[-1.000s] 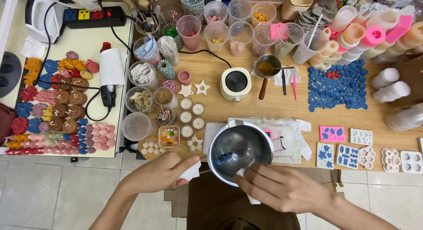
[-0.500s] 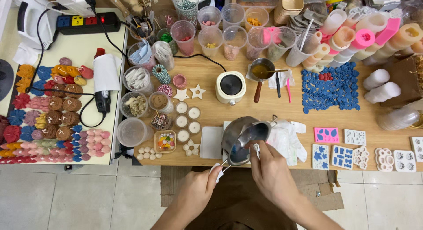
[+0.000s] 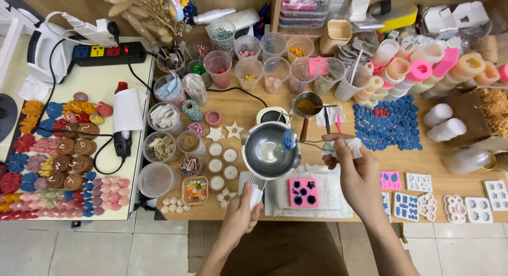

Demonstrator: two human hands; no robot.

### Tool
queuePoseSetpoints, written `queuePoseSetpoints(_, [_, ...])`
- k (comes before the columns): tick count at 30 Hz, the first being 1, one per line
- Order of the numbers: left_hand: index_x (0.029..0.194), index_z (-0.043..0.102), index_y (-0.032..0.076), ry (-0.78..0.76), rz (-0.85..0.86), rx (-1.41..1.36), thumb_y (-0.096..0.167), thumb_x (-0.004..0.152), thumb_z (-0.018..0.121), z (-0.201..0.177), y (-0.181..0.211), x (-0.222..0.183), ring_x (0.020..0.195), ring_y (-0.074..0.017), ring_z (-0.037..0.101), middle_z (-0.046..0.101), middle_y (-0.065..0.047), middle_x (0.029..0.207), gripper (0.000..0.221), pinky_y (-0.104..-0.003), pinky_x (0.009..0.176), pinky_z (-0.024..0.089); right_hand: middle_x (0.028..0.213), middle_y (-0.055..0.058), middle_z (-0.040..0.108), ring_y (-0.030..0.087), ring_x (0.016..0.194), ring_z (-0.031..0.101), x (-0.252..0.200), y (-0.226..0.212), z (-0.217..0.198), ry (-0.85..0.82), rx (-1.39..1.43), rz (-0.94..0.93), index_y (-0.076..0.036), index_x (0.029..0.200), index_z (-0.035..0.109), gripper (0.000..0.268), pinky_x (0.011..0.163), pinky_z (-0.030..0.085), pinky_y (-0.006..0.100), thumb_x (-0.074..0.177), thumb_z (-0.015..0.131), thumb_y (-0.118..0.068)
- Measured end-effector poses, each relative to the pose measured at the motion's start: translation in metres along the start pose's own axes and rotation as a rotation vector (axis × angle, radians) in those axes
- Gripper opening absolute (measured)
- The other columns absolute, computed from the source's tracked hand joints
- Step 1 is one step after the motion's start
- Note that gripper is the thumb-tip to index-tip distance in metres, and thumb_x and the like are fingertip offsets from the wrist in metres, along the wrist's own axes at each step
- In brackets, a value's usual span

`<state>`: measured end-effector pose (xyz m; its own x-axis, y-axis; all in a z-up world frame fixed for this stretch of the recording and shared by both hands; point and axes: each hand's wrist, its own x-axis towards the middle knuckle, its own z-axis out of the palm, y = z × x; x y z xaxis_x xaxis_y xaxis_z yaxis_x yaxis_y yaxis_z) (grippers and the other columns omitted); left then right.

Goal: The person pours dark blue liquid from a metal pot into a pink flower-shaped silicone mold using a spoon and then uses a handheld heat gun to smooth the wax surface.

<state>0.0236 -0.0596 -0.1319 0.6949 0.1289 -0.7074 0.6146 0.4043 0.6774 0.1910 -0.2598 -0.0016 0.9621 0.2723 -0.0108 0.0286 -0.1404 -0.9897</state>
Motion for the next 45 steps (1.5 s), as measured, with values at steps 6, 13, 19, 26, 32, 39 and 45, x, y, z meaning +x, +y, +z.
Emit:
queuePoseSetpoints(6, [0.072,0.050,0.011,-0.102,0.082,0.004,0.066,0.103,0.035,-0.001,0.020,0.125,0.040,-0.0036,0.030,0.037,0.008,0.054,0.065,-0.023,0.036,0.020,0.082,0.002,0.068,0.005,0.070,0.052,0.076,0.031,-0.003,0.080,-0.105,-0.059,-0.001,0.117,0.072,0.030,0.060,0.041,0.024,0.110,0.051,-0.021])
queuePoseSetpoints(13, [0.075,0.055,0.008,-0.042,0.067,-0.005,0.070,0.101,0.036,0.007,0.006,0.194,0.040,-0.0054,0.036,0.044,0.005,0.055,0.069,-0.024,0.038,0.025,0.079,0.004,0.071,0.006,0.063,0.054,0.119,0.093,0.007,0.028,-0.140,0.014,-0.004,0.115,0.072,0.029,0.056,0.043,0.024,0.109,0.051,-0.023])
queuePoseSetpoints(19, [0.087,0.059,0.004,-0.142,0.039,-0.044,0.075,0.099,0.030,0.009,0.002,0.208,0.044,-0.0101,0.046,0.046,0.001,0.058,0.078,-0.028,0.043,0.041,0.082,0.006,0.073,0.009,0.068,0.065,0.139,0.143,0.022,-0.068,-0.249,-0.017,-0.001,0.113,0.073,0.031,0.059,0.050,0.026,0.108,0.053,-0.025])
queuePoseSetpoints(26, [0.114,0.058,0.005,-0.212,0.091,-0.006,0.075,0.094,0.020,0.013,0.018,0.192,0.061,-0.0255,0.074,0.065,-0.013,0.065,0.083,-0.036,0.058,0.060,0.074,0.007,0.071,0.012,0.043,0.060,0.140,0.151,0.044,-0.160,-0.259,0.163,-0.002,0.113,0.069,0.031,0.043,0.046,0.029,0.105,0.053,-0.027])
queuePoseSetpoints(32, [0.119,0.052,0.000,0.110,0.259,0.368,0.064,0.105,0.028,0.010,0.008,0.209,0.099,-0.0469,0.065,0.066,-0.030,0.102,0.071,-0.050,0.084,0.050,0.070,0.005,0.068,0.010,0.046,0.058,0.136,0.179,0.049,-0.110,-0.321,0.139,-0.002,0.111,0.069,0.028,0.043,0.046,0.029,0.103,0.061,-0.028])
queuePoseSetpoints(39, [0.099,0.059,-0.005,0.289,0.379,0.548,0.062,0.102,0.038,-0.002,-0.009,0.227,0.092,-0.0423,0.067,0.068,-0.028,0.095,0.071,-0.049,0.084,0.051,0.073,0.005,0.066,0.010,0.059,0.055,0.130,0.196,0.053,-0.087,-0.391,-0.074,-0.001,0.119,0.067,0.033,0.052,0.045,0.030,0.096,0.071,-0.025])
queuePoseSetpoints(45, [0.102,0.058,-0.004,0.246,0.346,0.438,0.060,0.101,0.040,-0.012,-0.006,0.212,0.084,-0.0340,0.069,0.068,-0.024,0.086,0.066,-0.046,0.080,0.055,0.070,0.006,0.064,0.009,0.059,0.059,0.132,0.187,0.054,-0.098,-0.442,-0.062,0.000,0.124,0.058,0.053,0.052,0.048,0.028,0.088,0.080,-0.032])
